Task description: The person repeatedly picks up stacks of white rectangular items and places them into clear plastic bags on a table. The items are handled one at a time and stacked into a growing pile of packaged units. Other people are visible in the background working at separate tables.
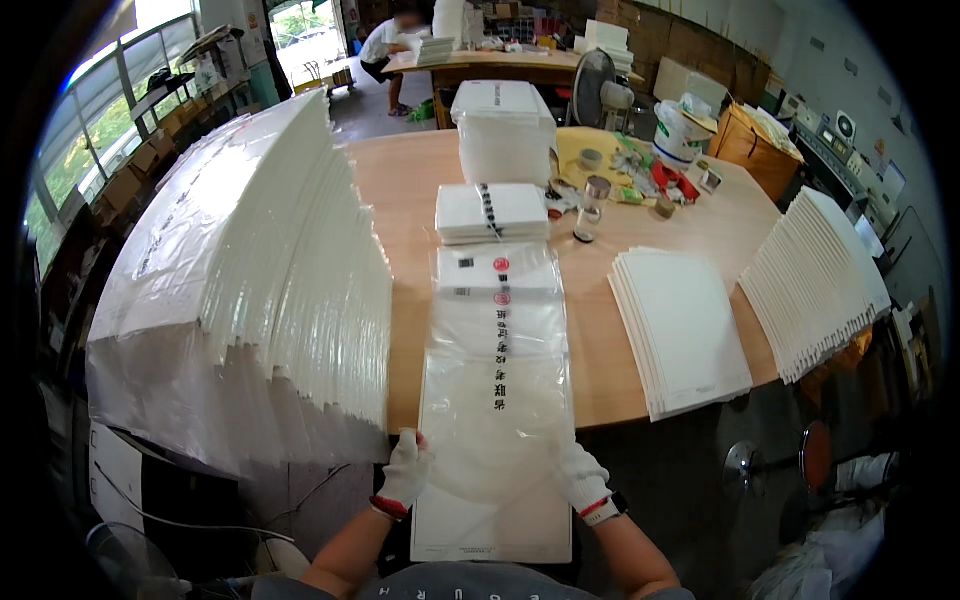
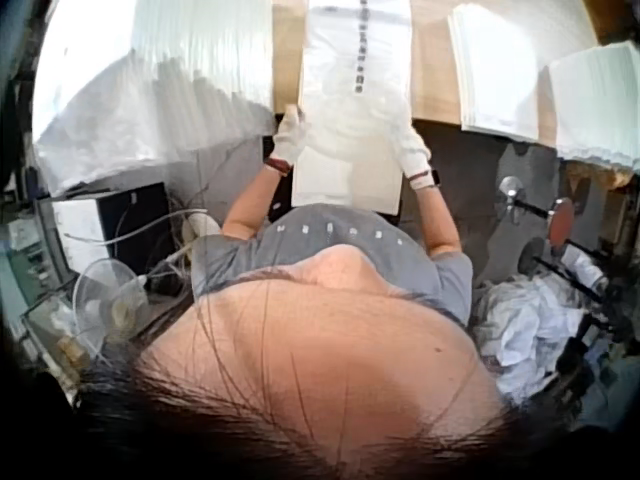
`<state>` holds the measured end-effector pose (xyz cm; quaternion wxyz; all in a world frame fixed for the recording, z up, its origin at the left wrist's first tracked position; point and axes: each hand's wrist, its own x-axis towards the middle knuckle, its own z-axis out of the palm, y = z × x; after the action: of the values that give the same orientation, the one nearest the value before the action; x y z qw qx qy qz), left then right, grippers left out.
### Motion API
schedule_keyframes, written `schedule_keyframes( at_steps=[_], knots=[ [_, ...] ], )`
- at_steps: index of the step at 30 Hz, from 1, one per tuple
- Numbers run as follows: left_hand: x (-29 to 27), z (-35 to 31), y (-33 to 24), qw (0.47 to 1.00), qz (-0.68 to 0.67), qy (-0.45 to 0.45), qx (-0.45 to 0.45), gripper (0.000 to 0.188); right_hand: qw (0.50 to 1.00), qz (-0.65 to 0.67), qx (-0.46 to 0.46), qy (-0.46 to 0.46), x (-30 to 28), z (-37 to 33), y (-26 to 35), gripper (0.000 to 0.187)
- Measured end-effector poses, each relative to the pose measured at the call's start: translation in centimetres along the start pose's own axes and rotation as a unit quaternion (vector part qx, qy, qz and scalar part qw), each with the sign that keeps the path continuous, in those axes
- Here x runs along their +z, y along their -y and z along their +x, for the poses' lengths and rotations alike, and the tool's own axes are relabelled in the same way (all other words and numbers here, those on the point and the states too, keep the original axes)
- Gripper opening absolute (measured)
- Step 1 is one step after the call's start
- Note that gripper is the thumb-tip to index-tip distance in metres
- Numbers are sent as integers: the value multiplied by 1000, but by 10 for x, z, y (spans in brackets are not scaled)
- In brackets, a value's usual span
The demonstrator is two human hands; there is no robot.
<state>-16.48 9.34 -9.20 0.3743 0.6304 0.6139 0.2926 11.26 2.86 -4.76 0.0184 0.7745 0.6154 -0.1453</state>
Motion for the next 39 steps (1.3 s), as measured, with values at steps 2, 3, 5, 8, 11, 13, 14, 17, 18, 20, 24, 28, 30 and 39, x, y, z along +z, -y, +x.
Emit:
schedule_keyframes(
  at_steps=[2,3,5,8,11,13,14,17,18,20,24,28,30,39],
  knots=[
    [-7,-35,-5,1000,22,9,-16,16,995,63,-72,-5,17,-27,-14,70],
    [-12,-56,-6,999,29,10,-25,15,990,91,-111,-8,26,-45,-23,68],
    [-15,-110,17,998,46,24,-30,18,946,-86,-296,-95,35,-96,-37,43],
    [-43,-172,12,987,46,120,96,23,973,127,-107,162,0,-167,-14,46],
    [-56,-180,7,981,7,172,85,20,960,204,-190,8,46,-184,-35,41],
    [-60,-167,-38,991,2,136,18,16,939,198,-254,-119,35,-165,-36,44],
    [-67,-163,-64,992,-59,107,-23,13,903,427,-7,58,-9,-155,-17,44],
    [-82,-171,-70,992,-65,102,23,6,889,446,-67,79,-37,-194,-31,43],
    [-75,-168,-48,991,-57,85,84,4,858,485,-74,154,-36,-200,-44,41],
    [-71,-151,-87,973,-84,100,189,8,791,608,13,66,-25,-179,-67,39],
    [-62,-122,-165,909,-68,129,391,14,657,748,83,53,44,-136,-50,33],
    [-120,-130,-216,860,46,83,501,16,630,773,-36,65,1,-112,20,29],
    [-163,-133,-221,857,56,41,511,20,706,683,-174,-72,-40,-83,51,27],
    [-370,-73,-218,743,-382,-283,471,12,539,706,-456,65,-292,-1,242,44]
  ],
)
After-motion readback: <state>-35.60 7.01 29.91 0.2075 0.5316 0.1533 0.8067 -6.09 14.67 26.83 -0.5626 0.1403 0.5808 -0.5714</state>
